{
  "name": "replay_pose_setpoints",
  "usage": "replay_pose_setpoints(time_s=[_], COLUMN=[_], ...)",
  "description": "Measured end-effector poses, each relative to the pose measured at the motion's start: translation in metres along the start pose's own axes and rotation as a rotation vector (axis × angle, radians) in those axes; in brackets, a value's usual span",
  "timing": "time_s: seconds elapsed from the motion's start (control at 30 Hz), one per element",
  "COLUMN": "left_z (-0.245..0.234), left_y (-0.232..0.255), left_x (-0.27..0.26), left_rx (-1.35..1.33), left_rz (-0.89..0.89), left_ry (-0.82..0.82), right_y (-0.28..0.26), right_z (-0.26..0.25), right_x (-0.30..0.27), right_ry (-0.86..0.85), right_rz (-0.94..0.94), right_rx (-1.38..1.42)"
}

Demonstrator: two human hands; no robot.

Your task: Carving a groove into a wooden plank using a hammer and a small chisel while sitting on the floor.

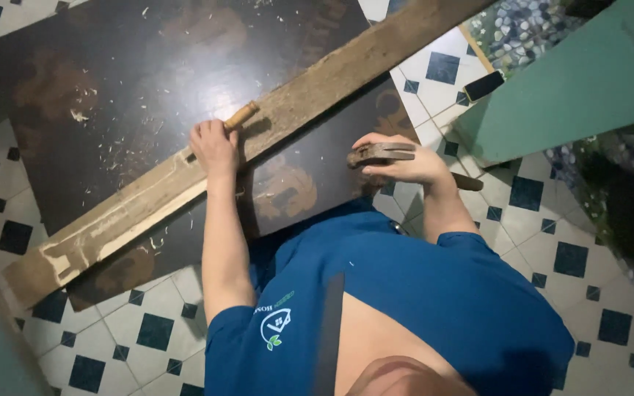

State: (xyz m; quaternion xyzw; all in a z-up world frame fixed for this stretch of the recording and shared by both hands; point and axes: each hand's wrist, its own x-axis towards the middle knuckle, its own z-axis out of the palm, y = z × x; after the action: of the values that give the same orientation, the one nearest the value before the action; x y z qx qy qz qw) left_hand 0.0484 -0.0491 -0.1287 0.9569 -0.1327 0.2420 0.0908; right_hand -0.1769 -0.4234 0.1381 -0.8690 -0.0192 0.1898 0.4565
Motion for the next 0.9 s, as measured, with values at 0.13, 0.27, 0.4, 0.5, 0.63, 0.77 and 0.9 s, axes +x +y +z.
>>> replay_pose_setpoints(time_s=[0.13, 0.27, 0.4, 0.5, 0.63, 0.77, 0.9], left_z=[-0.013, -0.035, -0.049, -0.044, -0.057, -0.057, -0.041], left_y=[0.014, 0.032, 0.044, 0.040, 0.042, 0.043, 0.040], left_x=[0.004, 0.000, -0.010, -0.011, -0.013, -0.021, -0.029], left_rx=[0.037, 0.001, -0.008, -0.076, -0.102, -0.173, -0.225], left_rz=[-0.006, -0.105, -0.130, -0.123, -0.105, -0.043, 0.012], left_ry=[-0.013, -0.107, -0.147, -0.164, -0.156, -0.120, -0.046], right_y=[-0.023, -0.039, -0.072, -0.100, -0.102, -0.115, -0.098], right_z=[0.000, 0.005, 0.015, 0.029, 0.041, 0.052, 0.067], right_x=[0.028, 0.067, 0.099, 0.119, 0.139, 0.145, 0.155], right_ry=[-0.064, -0.181, -0.243, -0.277, -0.265, -0.237, -0.213], right_rz=[-0.007, -0.023, -0.030, -0.078, -0.089, -0.150, -0.183], right_rx=[-0.010, -0.105, -0.143, -0.138, -0.125, -0.165, -0.237])
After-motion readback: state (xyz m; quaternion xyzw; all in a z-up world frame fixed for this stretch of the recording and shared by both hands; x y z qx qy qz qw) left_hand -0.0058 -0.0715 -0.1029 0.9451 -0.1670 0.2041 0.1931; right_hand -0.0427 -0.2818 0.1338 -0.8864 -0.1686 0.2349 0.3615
